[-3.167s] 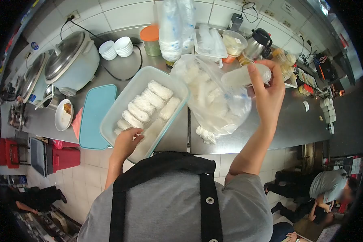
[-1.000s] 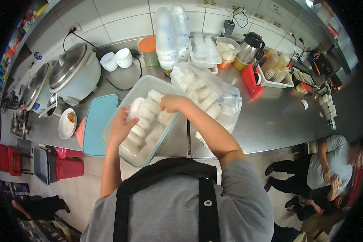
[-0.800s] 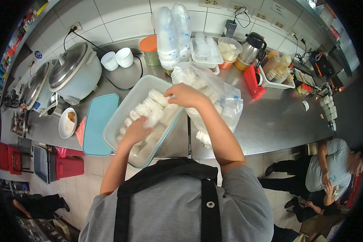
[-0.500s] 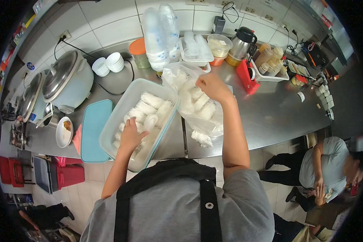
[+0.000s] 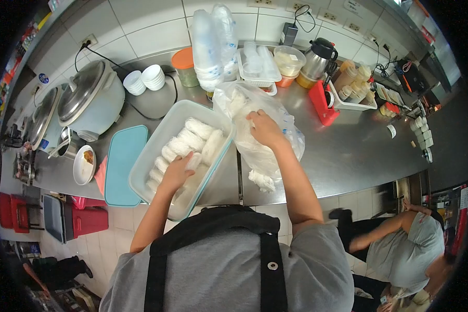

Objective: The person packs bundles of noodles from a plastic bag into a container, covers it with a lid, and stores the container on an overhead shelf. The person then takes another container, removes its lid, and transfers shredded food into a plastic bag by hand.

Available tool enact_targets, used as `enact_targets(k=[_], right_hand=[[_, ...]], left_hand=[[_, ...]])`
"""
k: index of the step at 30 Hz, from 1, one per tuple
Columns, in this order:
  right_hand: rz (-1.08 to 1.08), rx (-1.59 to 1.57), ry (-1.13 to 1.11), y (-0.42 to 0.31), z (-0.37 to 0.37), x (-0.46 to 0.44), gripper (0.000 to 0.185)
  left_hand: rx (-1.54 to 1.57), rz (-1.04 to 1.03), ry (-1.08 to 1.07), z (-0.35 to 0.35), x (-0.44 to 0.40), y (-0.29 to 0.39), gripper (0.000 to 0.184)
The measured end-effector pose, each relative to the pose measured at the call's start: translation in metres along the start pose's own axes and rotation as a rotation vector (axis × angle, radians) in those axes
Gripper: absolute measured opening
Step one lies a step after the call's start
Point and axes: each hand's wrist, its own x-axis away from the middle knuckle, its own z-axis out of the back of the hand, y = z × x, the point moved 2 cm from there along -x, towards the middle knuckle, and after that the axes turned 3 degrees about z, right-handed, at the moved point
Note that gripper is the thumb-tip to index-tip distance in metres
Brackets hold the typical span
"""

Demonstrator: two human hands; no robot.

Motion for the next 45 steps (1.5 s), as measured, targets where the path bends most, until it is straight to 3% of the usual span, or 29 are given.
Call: enact_targets(k=[4, 7, 10, 12, 16, 18, 21, 24, 26, 30, 33, 36, 39, 41, 43, 45], right_hand=[[-0.257, 0.19, 0.076, -0.01, -0.043, -0.016, 0.046], [-0.372, 0.202, 0.089, -0.019, -0.055, -0.014, 0.059], [-0.381, 0.045, 0.127, -0.015, -0.041, -0.007, 0.065], [-0.384, -0.016, 0.164, -0.01, -0.023, -0.003, 0.067], [-0.273, -0.154, 0.463, -0.016, 0.022, 0.006, 0.062], [-0.166, -0.297, 0.636, -0.046, 0.062, 0.01, 0.058], [0.049, -0.644, 0.619, -0.107, 0.088, 0.002, 0.05], [0.096, -0.617, 0.263, -0.154, 0.07, -0.021, 0.049], [0.164, -0.348, 0.07, -0.17, 0.028, -0.047, 0.046], [0.131, -0.004, -0.036, -0.148, -0.069, -0.108, 0.047], [0.294, 0.428, 0.03, -0.103, -0.139, -0.135, 0.056], [0.37, 0.581, 0.208, -0.105, -0.15, -0.118, 0.064], [0.307, 0.161, 0.098, -0.147, -0.058, -0.071, 0.053], [0.198, -0.369, -0.02, -0.15, 0.012, -0.053, 0.035], [-0.012, -0.529, 0.061, -0.117, 0.054, -0.048, 0.031], [-0.134, -0.324, 0.038, -0.072, 0.072, -0.043, 0.027]], left_hand=[[-0.14, 0.086, -0.045, 0.009, 0.005, 0.015, 0.083], [0.018, 0.113, 0.003, 0.028, 0.019, 0.028, 0.083], [-0.007, -0.305, 0.145, 0.028, 0.026, 0.028, 0.08], [-0.133, -0.239, 0.014, 0.017, 0.034, 0.025, 0.075], [-0.084, -0.148, -0.148, 0.001, 0.046, 0.01, 0.065], [-0.065, -0.161, -0.101, -0.002, 0.048, 0.009, 0.061], [-0.058, -0.177, -0.043, -0.007, 0.052, 0.009, 0.061], [-0.064, -0.19, -0.009, -0.009, 0.052, 0.007, 0.061], [-0.059, -0.199, 0.003, -0.011, 0.051, 0.005, 0.061], [-0.041, -0.2, 0.011, -0.012, 0.05, 0.004, 0.062], [-0.029, -0.191, 0.003, -0.011, 0.051, 0.004, 0.062], [-0.01, -0.185, -0.002, -0.01, 0.049, 0.005, 0.062], [0.013, -0.199, -0.003, -0.013, 0.048, 0.002, 0.061], [0.006, -0.216, 0.018, -0.016, 0.046, -0.002, 0.061], [0.024, -0.229, 0.034, -0.015, 0.047, -0.002, 0.061], [0.031, -0.243, 0.046, -0.014, 0.046, -0.003, 0.061]])
